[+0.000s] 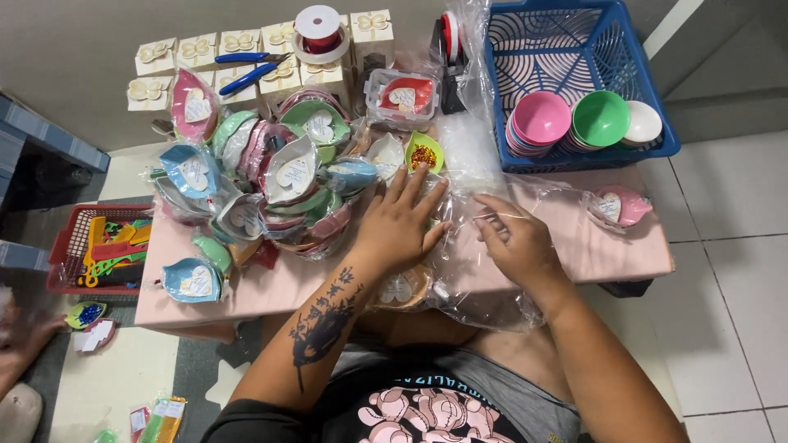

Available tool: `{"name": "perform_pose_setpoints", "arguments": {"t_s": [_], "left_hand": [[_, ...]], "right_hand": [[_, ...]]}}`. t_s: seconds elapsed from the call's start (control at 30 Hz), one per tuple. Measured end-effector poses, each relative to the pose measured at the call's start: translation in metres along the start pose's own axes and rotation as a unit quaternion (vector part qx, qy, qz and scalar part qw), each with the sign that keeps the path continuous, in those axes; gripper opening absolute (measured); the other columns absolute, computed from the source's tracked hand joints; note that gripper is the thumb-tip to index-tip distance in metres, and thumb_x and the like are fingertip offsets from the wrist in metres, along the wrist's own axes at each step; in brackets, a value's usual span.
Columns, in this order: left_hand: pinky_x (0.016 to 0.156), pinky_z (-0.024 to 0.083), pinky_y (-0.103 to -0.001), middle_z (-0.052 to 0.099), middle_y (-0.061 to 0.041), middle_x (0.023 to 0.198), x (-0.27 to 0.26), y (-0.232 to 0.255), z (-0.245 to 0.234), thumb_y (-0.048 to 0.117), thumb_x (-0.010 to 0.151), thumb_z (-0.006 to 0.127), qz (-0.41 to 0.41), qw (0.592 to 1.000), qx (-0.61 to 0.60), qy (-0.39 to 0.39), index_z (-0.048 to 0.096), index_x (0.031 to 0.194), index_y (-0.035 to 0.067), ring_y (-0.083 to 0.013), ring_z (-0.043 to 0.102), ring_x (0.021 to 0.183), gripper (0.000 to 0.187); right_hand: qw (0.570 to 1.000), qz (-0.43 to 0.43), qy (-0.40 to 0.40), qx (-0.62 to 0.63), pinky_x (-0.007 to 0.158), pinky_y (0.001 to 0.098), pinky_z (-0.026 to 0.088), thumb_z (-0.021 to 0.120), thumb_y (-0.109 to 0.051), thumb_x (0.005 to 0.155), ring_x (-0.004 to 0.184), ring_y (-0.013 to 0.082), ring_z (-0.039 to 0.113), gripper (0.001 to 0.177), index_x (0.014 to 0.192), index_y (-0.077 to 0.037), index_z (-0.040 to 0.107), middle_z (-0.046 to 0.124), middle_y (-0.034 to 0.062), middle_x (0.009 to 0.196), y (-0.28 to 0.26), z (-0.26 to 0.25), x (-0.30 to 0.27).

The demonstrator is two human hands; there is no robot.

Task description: Packing small heart-shaped decorative bowls into individual plastic bags at a workshop station.

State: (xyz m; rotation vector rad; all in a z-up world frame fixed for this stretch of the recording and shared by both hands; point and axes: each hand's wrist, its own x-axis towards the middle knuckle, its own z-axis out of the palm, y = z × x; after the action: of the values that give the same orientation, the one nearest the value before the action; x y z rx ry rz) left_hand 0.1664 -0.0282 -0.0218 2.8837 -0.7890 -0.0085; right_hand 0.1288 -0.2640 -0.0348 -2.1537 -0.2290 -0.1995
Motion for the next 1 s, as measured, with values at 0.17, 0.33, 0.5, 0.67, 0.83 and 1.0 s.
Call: {"name": "perform_pose_setpoints", "arguments": {"t_s": [0.17,0.33,0.5,0.67,0.83,1.0], "left_hand": [[0.117,0.034,-0.06,0.034,-0.023,0.17,0.004,0.008,-0.009,0.064,0.103,0.032,0.002,0.999,0.042,-0.011,0.03,0.169,0.026,-0.0459,0.031,0.156,0.076],[0.121,0.032,-0.063,0.029,-0.026,0.171,0.012,0.01,-0.018,0.054,0.1,0.046,0.041,0.999,0.022,0.013,0.028,0.169,0.026,-0.0488,0.031,0.157,0.077],[0.123,0.028,-0.061,0.034,-0.021,0.17,0.013,0.005,-0.008,0.055,0.1,0.038,0.07,0.997,0.012,-0.021,0.037,0.165,0.024,-0.0446,0.027,0.159,0.072],[0.124,0.025,-0.061,0.033,-0.019,0.171,0.012,0.006,-0.003,0.055,0.1,0.037,0.072,0.996,0.037,-0.028,0.036,0.166,0.024,-0.0428,0.026,0.16,0.073],[0.126,0.023,-0.059,0.029,-0.018,0.173,0.013,0.005,-0.001,0.058,0.1,0.033,0.064,0.996,0.053,-0.03,0.031,0.168,0.023,-0.04,0.024,0.161,0.075],[0.127,0.02,-0.058,0.025,-0.018,0.175,0.013,0.001,0.003,0.057,0.1,0.033,0.061,0.996,0.041,-0.043,0.026,0.17,0.021,-0.0392,0.019,0.162,0.078]], "right_hand": [[0.969,-0.022,-0.039,-0.243,0.074,0.0377,0.067,0.064,-0.026,0.098,0.087,0.0225,0.077,0.056,0.154,-0.03,0.054,0.074,0.0041,0.104,-0.006,-0.001,0.008],[0.934,-0.04,-0.061,-0.351,0.086,0.0401,0.067,0.057,-0.034,0.102,0.095,0.0231,0.077,0.057,0.159,-0.035,0.048,0.073,0.0003,0.107,0.022,0.009,0.008],[0.91,-0.015,-0.109,-0.399,0.068,0.0461,0.066,0.053,-0.047,0.102,0.085,0.0251,0.077,0.045,0.145,-0.033,0.055,0.065,-0.0033,0.091,0.025,0.012,0.003],[0.895,0.102,-0.176,-0.397,0.084,0.0476,0.065,0.047,-0.053,0.101,0.097,0.0247,0.076,0.039,0.136,-0.039,0.054,0.064,-0.0062,0.11,0.035,0.022,0.007],[0.944,-0.001,-0.115,-0.31,0.077,0.0444,0.063,0.057,-0.035,0.096,0.087,0.0318,0.075,0.057,0.153,-0.035,0.055,0.066,0.0018,0.142,0.036,0.011,-0.005],[0.944,0.272,-0.174,-0.065,0.11,0.0379,0.05,0.055,-0.038,0.101,0.121,0.0291,0.07,0.046,0.146,-0.035,0.063,0.071,-0.0075,0.134,-0.038,-0.018,0.01]]}}
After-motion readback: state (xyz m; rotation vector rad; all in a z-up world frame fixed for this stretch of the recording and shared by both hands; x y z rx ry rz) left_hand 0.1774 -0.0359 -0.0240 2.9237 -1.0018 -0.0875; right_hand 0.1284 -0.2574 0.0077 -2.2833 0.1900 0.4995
